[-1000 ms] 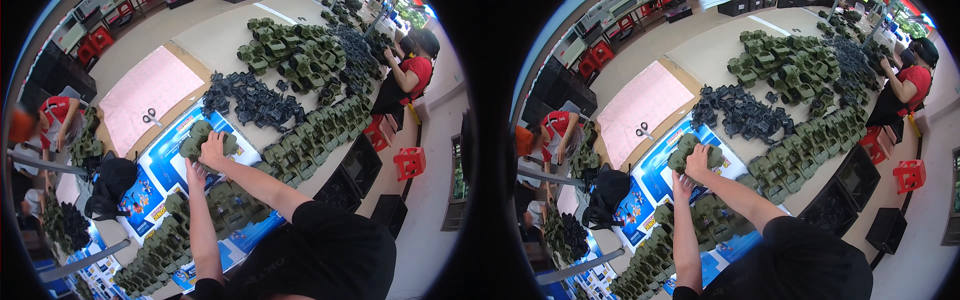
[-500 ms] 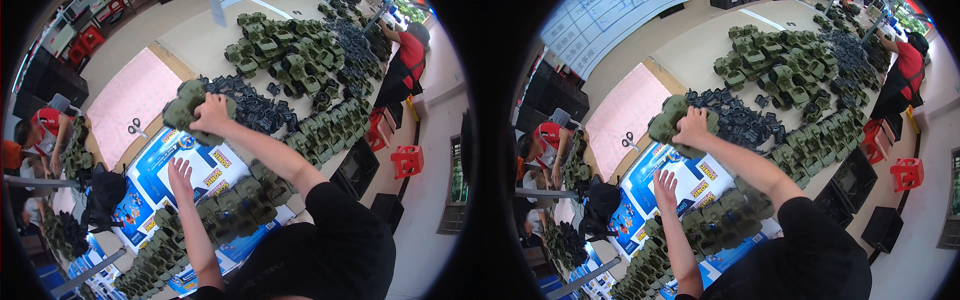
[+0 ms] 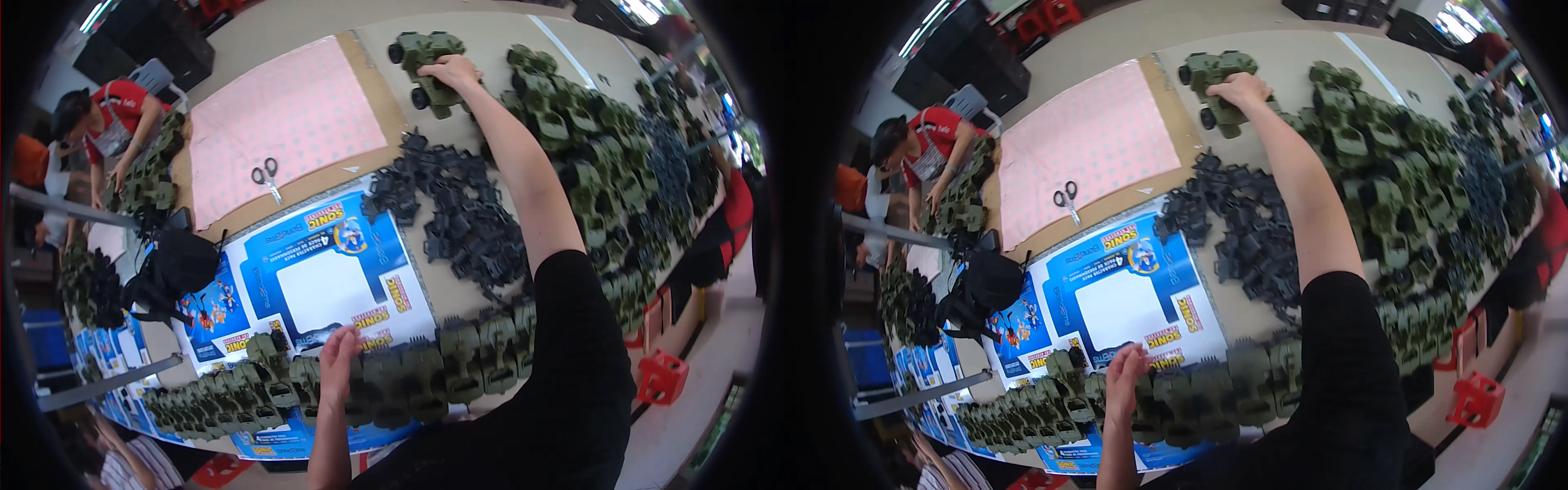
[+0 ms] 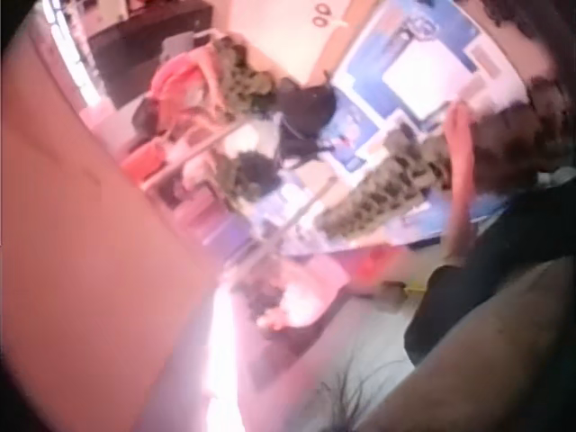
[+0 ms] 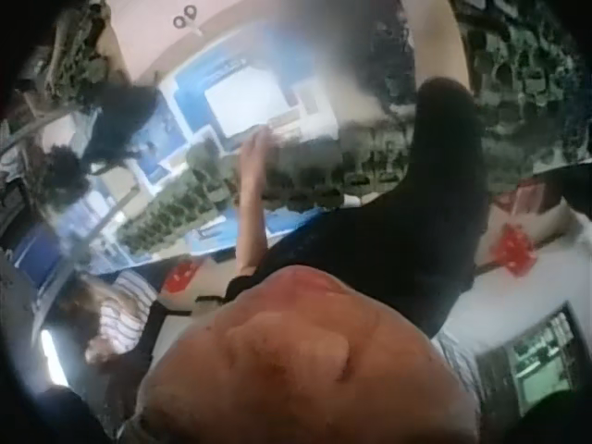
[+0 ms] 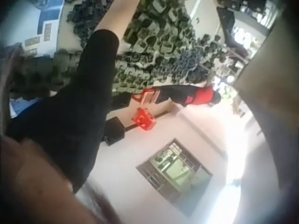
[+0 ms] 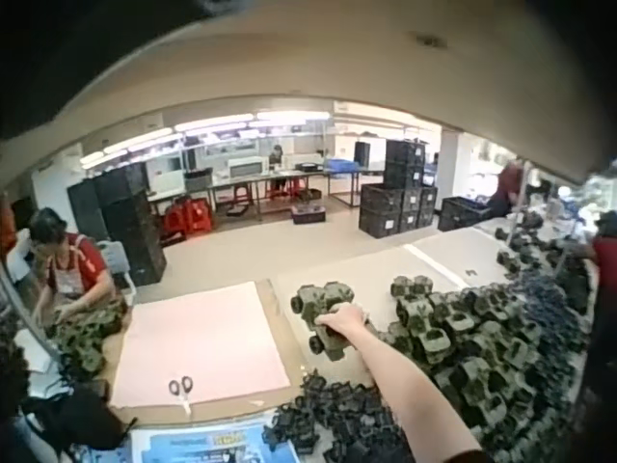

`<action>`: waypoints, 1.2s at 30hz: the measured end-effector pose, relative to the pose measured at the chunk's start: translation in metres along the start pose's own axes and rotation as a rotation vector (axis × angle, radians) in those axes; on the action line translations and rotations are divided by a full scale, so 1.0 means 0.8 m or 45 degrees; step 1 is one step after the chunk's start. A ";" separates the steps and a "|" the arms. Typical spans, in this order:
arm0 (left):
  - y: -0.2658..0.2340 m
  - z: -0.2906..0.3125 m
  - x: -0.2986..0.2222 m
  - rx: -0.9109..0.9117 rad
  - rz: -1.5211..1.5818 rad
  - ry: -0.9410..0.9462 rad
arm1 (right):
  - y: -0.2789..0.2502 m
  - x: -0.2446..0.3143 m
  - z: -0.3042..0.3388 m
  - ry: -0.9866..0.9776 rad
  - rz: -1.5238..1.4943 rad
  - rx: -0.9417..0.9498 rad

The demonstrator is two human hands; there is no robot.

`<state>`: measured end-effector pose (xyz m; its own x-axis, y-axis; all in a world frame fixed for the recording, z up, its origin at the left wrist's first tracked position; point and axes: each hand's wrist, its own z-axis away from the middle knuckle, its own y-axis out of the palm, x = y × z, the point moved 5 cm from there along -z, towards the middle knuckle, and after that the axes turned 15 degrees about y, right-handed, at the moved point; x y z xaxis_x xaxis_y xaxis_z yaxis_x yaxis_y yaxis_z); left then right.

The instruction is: The person assembles small green toy tanks by hand on a table. They pick up a green plastic tank body and a black plastic wheel, then press the wheel into the body to attach it. This process is repeated for multiple units, with the person handling the parts and placing the assembled tanks back on the table.

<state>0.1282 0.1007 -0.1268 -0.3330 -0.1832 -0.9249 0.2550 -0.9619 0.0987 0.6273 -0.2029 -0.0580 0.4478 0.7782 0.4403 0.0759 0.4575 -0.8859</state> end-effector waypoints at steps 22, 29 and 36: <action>-0.092 0.117 -0.167 -0.311 -0.780 0.677 | 0.035 -0.046 -0.064 -0.123 0.516 -0.418; -0.141 0.140 -0.172 -0.265 -0.985 0.748 | 0.101 0.050 0.098 -0.849 0.413 -0.373; -0.163 0.079 -0.104 0.224 -1.268 1.115 | 0.148 0.109 0.433 -1.614 0.067 0.380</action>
<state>0.0652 0.2289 -0.0393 0.3978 0.7327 -0.5521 0.1036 -0.6338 -0.7665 0.3668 0.0678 -0.0739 -0.7155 0.5851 0.3819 -0.1892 0.3639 -0.9120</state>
